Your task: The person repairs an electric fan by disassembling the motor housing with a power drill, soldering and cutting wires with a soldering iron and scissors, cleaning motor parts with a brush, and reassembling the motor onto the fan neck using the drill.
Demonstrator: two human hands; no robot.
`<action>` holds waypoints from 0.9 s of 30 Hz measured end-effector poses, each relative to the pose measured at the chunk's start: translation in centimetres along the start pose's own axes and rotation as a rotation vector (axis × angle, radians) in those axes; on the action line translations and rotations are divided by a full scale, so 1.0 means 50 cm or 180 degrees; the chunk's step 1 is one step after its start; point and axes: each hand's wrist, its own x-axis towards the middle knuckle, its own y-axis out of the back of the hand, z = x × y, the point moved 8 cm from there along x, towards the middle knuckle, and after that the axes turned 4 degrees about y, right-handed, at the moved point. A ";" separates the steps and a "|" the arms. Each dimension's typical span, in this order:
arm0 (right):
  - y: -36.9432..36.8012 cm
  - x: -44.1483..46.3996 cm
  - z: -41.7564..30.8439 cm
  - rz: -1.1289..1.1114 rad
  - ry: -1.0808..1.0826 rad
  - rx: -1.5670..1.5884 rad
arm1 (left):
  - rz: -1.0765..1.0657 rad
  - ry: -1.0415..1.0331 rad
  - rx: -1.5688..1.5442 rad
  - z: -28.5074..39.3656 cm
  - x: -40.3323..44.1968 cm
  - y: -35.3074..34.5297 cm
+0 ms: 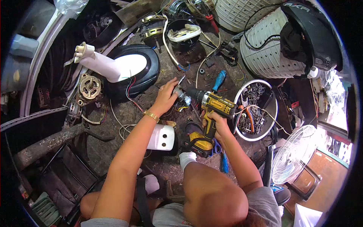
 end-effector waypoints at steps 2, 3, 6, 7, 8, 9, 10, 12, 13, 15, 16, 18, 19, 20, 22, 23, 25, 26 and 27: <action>-0.003 0.000 -0.005 0.0002 -0.0029 -0.0125 | -0.0011 -0.0003 -0.0002 -0.004 -0.001 -0.002; -0.002 0.003 -0.005 0.0006 -0.0031 -0.0126 | -0.0041 0.0001 0.0010 -0.006 0.000 -0.003; 0.000 0.011 -0.009 0.0006 -0.0108 -0.0198 | -0.0089 0.0052 0.0161 -0.009 0.003 -0.009; -0.002 0.012 -0.013 -0.0002 -0.0108 -0.0203 | -0.0117 0.0110 0.0307 -0.013 0.003 -0.011; -0.005 0.012 -0.017 -0.0032 -0.0107 -0.0130 | -0.0111 0.0117 0.0308 -0.015 0.003 -0.010; -0.007 0.014 -0.019 -0.0062 -0.0105 -0.0056 | -0.0128 0.0034 0.0124 -0.011 0.005 -0.008; -0.006 0.016 -0.020 -0.0065 -0.0111 -0.0056 | -0.0149 -0.0049 -0.0060 -0.005 0.005 -0.008; -0.006 0.021 -0.022 -0.0123 -0.0110 -0.0149 | -0.0175 0.0102 -0.0020 -0.011 0.003 -0.010; -0.003 0.025 -0.018 -0.0129 -0.0108 -0.0148 | -0.0201 0.0250 0.0018 -0.018 0.002 -0.011; 0.000 0.026 -0.017 -0.0167 -0.0106 -0.0248 | -0.0281 0.0363 -0.0047 -0.023 0.004 -0.013; 0.000 0.019 -0.024 -0.0177 -0.0101 -0.0253 | -0.0361 0.0480 -0.0110 -0.029 0.003 -0.016; -0.001 0.011 -0.040 -0.0099 -0.0009 -0.0316 | -0.0437 0.0432 -0.0276 -0.027 0.002 -0.005; 0.011 0.007 -0.040 -0.0134 0.0128 -0.0546 | -0.0543 0.0434 -0.0478 -0.025 -0.008 -0.002; 0.032 -0.007 -0.033 -0.0154 0.0093 -0.0535 | -0.0706 0.0178 -0.0084 -0.018 -0.019 0.006; 0.084 -0.056 -0.013 -0.0288 -0.0044 -0.0993 | -0.0814 0.0036 0.0112 -0.009 -0.036 0.019; 0.100 -0.081 -0.002 -0.0353 -0.0091 -0.1240 | -0.0908 -0.0172 0.0306 0.005 -0.042 0.017; 0.067 -0.142 -0.032 -0.0490 0.1170 -0.1845 | -0.0861 -0.0149 0.0291 0.000 -0.040 0.010; 0.013 -0.163 -0.065 -0.0922 0.2202 -0.3103 | -0.0807 -0.0158 0.0171 -0.002 -0.034 0.012; -0.024 -0.175 -0.070 -0.0907 0.2650 -0.4073 | -0.0761 -0.0169 0.0057 -0.003 -0.027 0.015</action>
